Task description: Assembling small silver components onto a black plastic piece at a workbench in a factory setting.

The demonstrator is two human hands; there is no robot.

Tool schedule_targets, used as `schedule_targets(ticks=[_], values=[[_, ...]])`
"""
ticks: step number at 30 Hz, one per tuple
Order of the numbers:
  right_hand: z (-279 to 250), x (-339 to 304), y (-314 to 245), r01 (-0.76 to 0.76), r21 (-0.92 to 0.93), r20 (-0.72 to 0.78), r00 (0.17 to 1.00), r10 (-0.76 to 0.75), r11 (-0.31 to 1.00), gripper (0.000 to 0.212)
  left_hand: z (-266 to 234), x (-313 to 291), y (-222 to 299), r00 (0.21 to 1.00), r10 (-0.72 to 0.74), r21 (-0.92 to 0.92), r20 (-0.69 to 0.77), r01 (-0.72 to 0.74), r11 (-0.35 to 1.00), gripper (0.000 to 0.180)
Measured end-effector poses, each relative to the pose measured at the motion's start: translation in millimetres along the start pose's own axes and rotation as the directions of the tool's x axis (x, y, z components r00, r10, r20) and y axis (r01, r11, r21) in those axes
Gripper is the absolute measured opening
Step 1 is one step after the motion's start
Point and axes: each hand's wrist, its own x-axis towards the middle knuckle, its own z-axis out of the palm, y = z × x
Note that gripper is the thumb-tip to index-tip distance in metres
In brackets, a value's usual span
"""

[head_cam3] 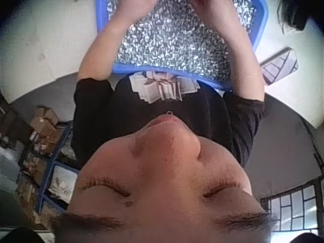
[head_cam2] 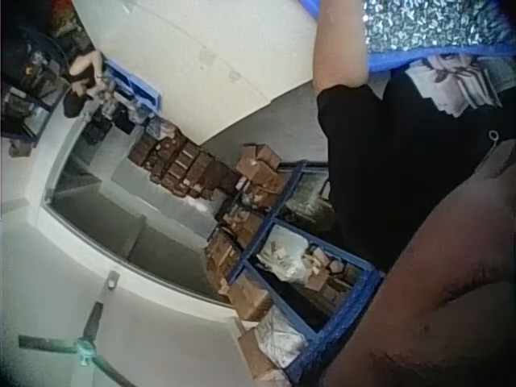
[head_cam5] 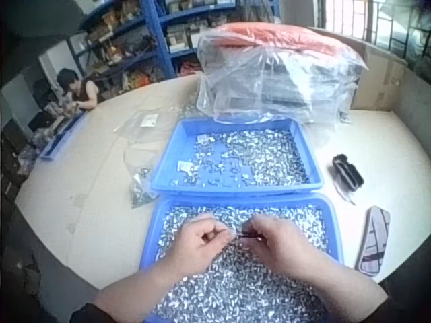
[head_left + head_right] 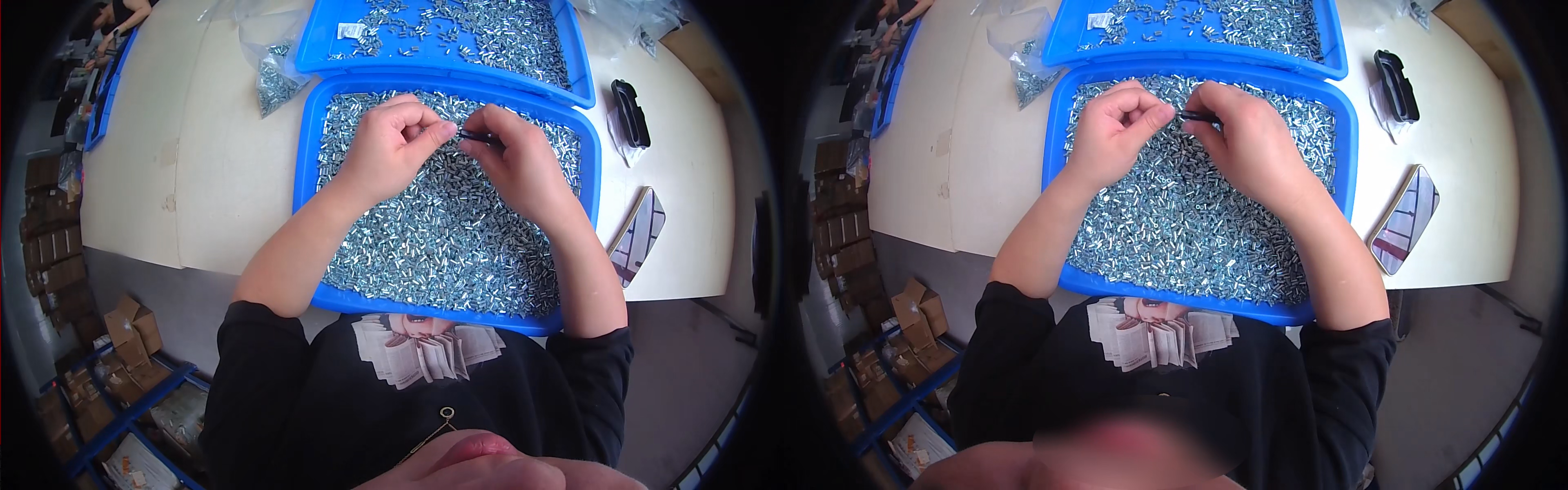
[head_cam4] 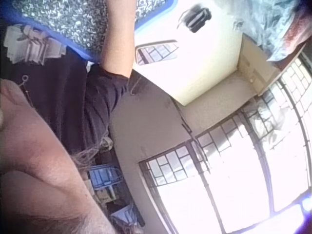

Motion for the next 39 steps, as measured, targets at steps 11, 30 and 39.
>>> schedule_targets(ticks=[11, 30, 39], values=[[2, 2, 6, 0.162, -0.091, -0.058, 0.984, -0.168, 0.983, 0.013, 2, -1, 1, 0.99, 0.132, 0.043, -0.047, -0.13, 0.991, 0.009], [1, 2, 6, 0.157, -0.097, -0.045, 0.986, -0.162, 0.983, 0.012, 3, 1, -1, 0.99, 0.139, 0.101, 0.004, -0.139, 0.985, 0.006], [1, 2, 5, 0.146, -0.103, -0.04, 0.988, -0.151, 0.984, 0.012, 1, 0, -4, 1.0, 0.01, 0.056, 0.01, -0.011, 0.998, 0.011]])
